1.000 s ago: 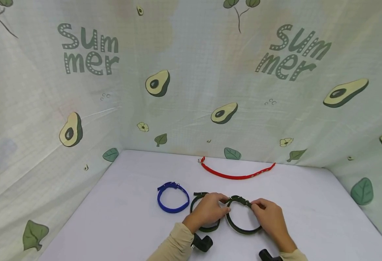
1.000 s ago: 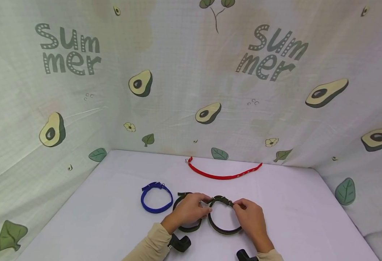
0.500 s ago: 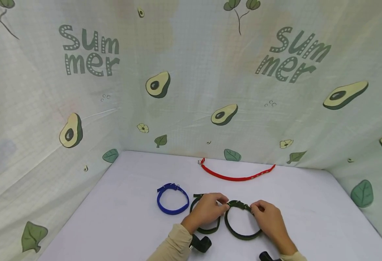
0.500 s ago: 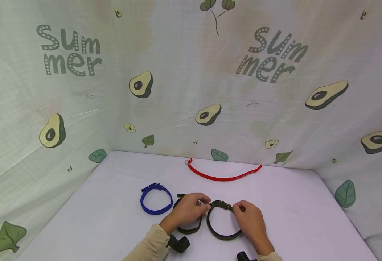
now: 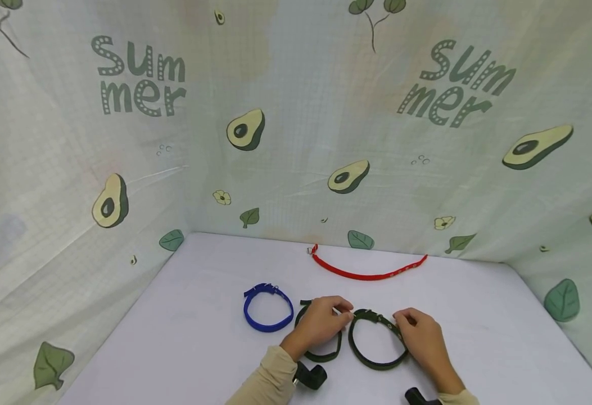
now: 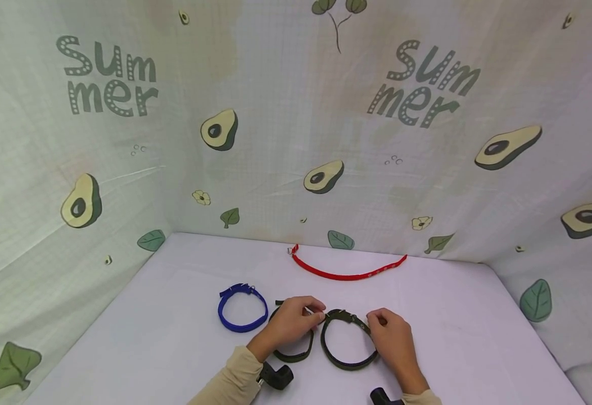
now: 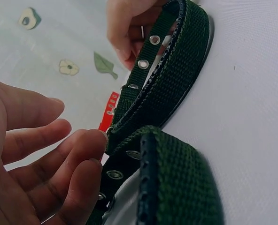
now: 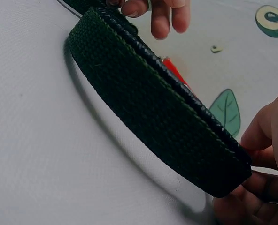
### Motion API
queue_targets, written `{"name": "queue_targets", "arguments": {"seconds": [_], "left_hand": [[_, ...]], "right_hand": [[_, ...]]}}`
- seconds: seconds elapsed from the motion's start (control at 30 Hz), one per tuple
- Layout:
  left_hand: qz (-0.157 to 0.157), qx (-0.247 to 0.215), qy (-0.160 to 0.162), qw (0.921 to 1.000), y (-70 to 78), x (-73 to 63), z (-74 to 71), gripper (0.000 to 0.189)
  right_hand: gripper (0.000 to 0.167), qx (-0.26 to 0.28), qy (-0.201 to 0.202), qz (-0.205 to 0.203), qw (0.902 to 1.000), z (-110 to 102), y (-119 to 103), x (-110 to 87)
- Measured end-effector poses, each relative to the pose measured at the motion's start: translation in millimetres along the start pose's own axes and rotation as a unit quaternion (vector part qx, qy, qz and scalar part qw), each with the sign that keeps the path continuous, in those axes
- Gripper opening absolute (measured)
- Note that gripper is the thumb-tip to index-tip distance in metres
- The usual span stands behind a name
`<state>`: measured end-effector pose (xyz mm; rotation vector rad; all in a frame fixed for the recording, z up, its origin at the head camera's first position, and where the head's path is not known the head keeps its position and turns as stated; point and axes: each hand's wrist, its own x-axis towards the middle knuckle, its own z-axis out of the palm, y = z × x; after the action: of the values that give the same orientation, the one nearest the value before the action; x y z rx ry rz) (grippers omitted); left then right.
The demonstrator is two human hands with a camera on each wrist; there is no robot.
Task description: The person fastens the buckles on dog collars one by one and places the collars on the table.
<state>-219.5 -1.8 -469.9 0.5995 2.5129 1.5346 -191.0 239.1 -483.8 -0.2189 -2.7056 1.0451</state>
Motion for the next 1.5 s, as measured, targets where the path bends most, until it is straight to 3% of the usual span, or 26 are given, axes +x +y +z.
{"name": "queue_targets", "arguments": {"seconds": [0.5, 0.7, 1.03, 1.27, 1.5], "left_hand": [[-0.009, -0.017, 0.021, 0.9996, -1.4, 0.0, -3.2, 0.02], [0.006, -0.024, 0.056, 0.9981, -5.4, 1.5, -9.1, 0.019], [0.012, 0.02, 0.071, 0.9972, -6.8, 6.7, -32.4, 0.019], [0.0, 0.102, 0.081, 0.9915, -6.7, 18.9, -47.7, 0.02], [-0.037, 0.15, 0.072, 0.9854, -12.3, 33.9, -57.7, 0.014]], "right_hand": [[0.019, 0.036, -0.015, 0.025, 0.9989, 0.6, 0.6, 3.0], [0.024, 0.072, -0.044, 0.061, 0.9946, -4.7, 2.9, 11.3], [0.028, 0.067, -0.071, 0.058, 0.9936, -12.9, 0.8, 34.5], [0.03, 0.061, -0.058, 0.042, 0.9955, -12.8, 4.1, 49.8], [0.034, 0.059, -0.056, 0.036, 0.996, -13.4, 3.8, 66.3]]}}
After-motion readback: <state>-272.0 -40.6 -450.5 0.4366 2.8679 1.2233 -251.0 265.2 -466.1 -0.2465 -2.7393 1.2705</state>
